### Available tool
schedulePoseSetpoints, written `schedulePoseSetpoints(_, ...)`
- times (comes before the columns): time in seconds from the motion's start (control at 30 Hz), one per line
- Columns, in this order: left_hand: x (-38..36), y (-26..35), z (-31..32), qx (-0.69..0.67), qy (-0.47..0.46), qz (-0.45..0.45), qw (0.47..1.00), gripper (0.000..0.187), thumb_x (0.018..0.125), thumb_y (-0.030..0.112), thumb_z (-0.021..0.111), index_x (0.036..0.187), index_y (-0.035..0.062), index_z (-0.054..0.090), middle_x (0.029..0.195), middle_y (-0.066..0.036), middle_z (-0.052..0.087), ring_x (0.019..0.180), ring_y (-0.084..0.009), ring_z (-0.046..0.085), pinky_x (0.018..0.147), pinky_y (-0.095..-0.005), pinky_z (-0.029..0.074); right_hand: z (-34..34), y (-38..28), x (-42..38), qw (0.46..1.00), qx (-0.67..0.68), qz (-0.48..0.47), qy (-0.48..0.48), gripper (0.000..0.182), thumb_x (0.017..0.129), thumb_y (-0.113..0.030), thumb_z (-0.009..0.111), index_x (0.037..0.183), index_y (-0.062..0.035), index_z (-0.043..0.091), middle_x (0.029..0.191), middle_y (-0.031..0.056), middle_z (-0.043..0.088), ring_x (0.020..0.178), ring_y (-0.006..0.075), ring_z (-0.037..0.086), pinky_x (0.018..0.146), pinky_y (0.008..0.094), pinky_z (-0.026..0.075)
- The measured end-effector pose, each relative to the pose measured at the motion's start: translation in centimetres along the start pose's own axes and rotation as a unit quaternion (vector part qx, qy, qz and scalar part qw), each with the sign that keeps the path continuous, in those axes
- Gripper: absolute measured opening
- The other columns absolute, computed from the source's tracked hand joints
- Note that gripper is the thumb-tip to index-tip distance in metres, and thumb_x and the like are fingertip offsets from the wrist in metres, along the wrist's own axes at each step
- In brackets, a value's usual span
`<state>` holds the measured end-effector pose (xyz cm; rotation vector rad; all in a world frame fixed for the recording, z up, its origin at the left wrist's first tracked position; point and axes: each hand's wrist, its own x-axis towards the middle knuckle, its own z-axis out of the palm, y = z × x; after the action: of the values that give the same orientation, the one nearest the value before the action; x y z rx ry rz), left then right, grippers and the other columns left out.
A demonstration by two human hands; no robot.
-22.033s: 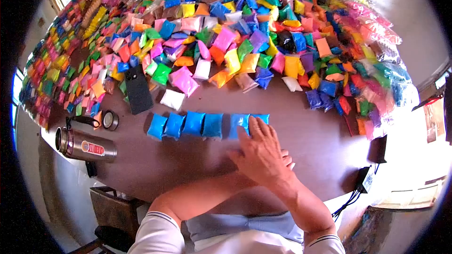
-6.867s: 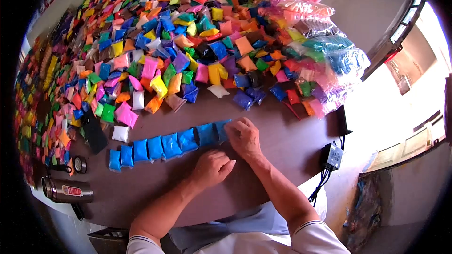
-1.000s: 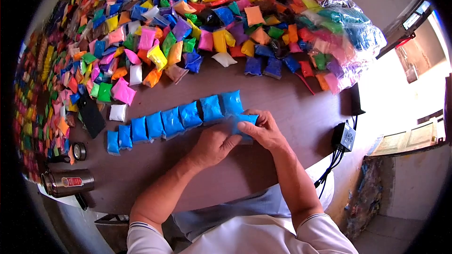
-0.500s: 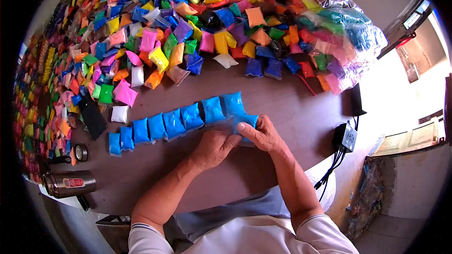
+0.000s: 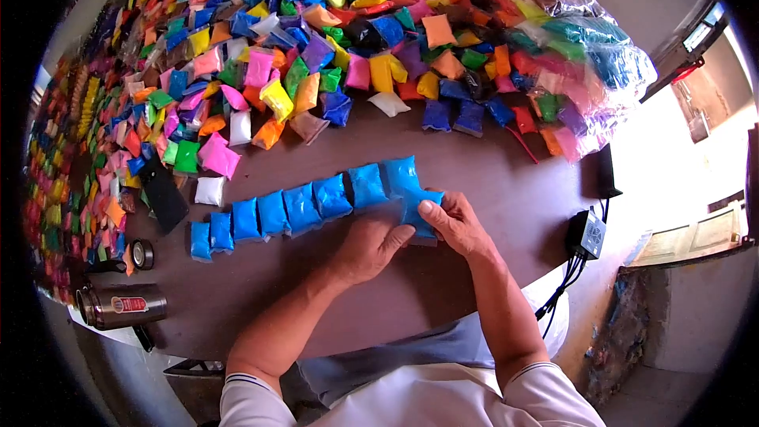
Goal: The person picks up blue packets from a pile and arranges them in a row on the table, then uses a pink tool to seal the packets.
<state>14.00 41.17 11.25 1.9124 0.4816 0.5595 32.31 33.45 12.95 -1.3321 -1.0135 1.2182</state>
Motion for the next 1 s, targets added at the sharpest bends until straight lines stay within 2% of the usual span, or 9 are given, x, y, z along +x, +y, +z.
schedulePoseSetpoints(0.03,0.0,0.0,-0.1,0.0,0.002,0.0,1.0,0.035,0.101,0.036,0.05,0.109,0.0027,0.057,0.091,-0.017,0.062,0.086,-0.0398,0.059,0.077,-0.0448,0.046,0.2,-0.5,0.0,1.0,-0.014,0.0,-0.003,0.044,0.094,-0.044,0.064,0.084,-0.0017,0.064,0.071,-0.0042,0.055,0.065,0.0068,0.048,0.055,0.0265,0.039)
schedulePoseSetpoints(0.1,0.0,-0.1,0.0,0.046,-0.004,0.03,0.998,0.043,0.102,0.043,0.048,0.095,0.0014,0.059,0.078,-0.01,0.061,0.073,-0.0247,0.059,0.069,-0.0378,0.048,-0.3,0.1,0.2,1.0,-0.007,0.0,-0.018,0.042,0.094,-0.043,0.064,0.087,-0.0014,0.065,0.073,-0.0038,0.056,0.067,0.0067,0.049,0.056,0.0263,0.04)
schedulePoseSetpoints(0.33,0.1,-0.5,0.4,0.016,0.015,0.039,0.999,0.045,0.101,0.044,0.048,0.094,0.0006,0.058,0.079,-0.011,0.061,0.074,-0.0263,0.06,0.068,-0.0392,0.047,-0.4,-0.3,-0.2,0.999,-0.002,-0.026,-0.035,0.033,0.096,-0.033,0.065,0.091,-0.001,0.066,0.078,-0.0046,0.058,0.074,0.0052,0.05,0.062,0.0245,0.042)
schedulePoseSetpoints(0.57,0.4,-0.6,1.1,0.065,0.063,0.108,0.99,0.033,0.1,0.032,0.054,0.093,0.0002,0.06,0.082,-0.016,0.061,0.076,-0.0338,0.06,0.069,-0.0402,0.048,-1.4,1.8,0.2,0.997,0.006,-0.023,-0.077,0.029,0.09,-0.029,0.072,0.099,-0.0016,0.067,0.085,-0.0056,0.062,0.076,0.005,0.053,0.065,0.0221,0.043)
schedulePoseSetpoints(0.67,0.3,0.2,0.8,0.082,0.057,0.105,0.989,0.03,0.097,0.027,0.059,0.083,-0.0003,0.059,0.077,-0.015,0.059,0.073,-0.0339,0.059,0.066,-0.0411,0.047,-1.5,1.1,-0.2,0.996,0.086,-0.032,0.012,0.028,0.089,-0.028,0.074,0.101,-0.0036,0.067,0.085,-0.006,0.062,0.073,0.0047,0.053,0.063,0.0217,0.042)
schedulePoseSetpoints(0.73,0.3,0.3,0.6,0.096,0.041,0.095,0.99,0.031,0.095,0.024,0.061,0.077,-0.0005,0.057,0.073,-0.014,0.057,0.07,-0.0329,0.057,0.064,-0.0413,0.046,-2.6,0.3,-0.2,0.981,0.112,-0.027,0.158,0.025,0.089,-0.027,0.073,0.1,-0.0049,0.068,0.081,-0.0068,0.061,0.07,0.0046,0.052,0.061,0.0225,0.041)
schedulePoseSetpoints(0.8,0.1,-0.2,0.7,0.125,0.022,0.085,0.988,0.034,0.093,0.022,0.064,0.07,-0.0001,0.053,0.067,-0.013,0.052,0.065,-0.0304,0.054,0.06,-0.041,0.043,-3.4,-0.9,0.2,0.979,0.049,-0.049,0.19,0.023,0.09,-0.028,0.07,0.093,-0.0049,0.066,0.078,-0.0064,0.06,0.068,0.0055,0.051,0.058,0.0256,0.04)
schedulePoseSetpoints(0.87,0.2,-0.4,0.9,0.119,0.034,0.101,0.987,0.035,0.093,0.022,0.064,0.069,0.0001,0.052,0.066,-0.013,0.051,0.063,-0.03,0.053,0.059,-0.0408,0.043,-5.1,-0.7,0.7,0.974,-0.147,0.039,0.167,0.025,0.091,-0.029,0.069,0.09,-0.0042,0.063,0.079,-0.004,0.06,0.07,0.0067,0.051,0.058,0.0279,0.04)
schedulePoseSetpoints(1.0,0.2,-0.3,0.9,0.124,0.042,0.123,0.984,0.035,0.093,0.021,0.064,0.068,0.0,0.051,0.065,-0.013,0.051,0.062,-0.0299,0.052,0.058,-0.0404,0.042,-4.7,-2.0,2.8,0.913,-0.388,0.007,0.127,0.031,0.085,-0.025,0.072,0.092,0.001,0.058,0.077,0.0115,0.062,0.067,0.0202,0.054,0.063,0.0376,0.044)
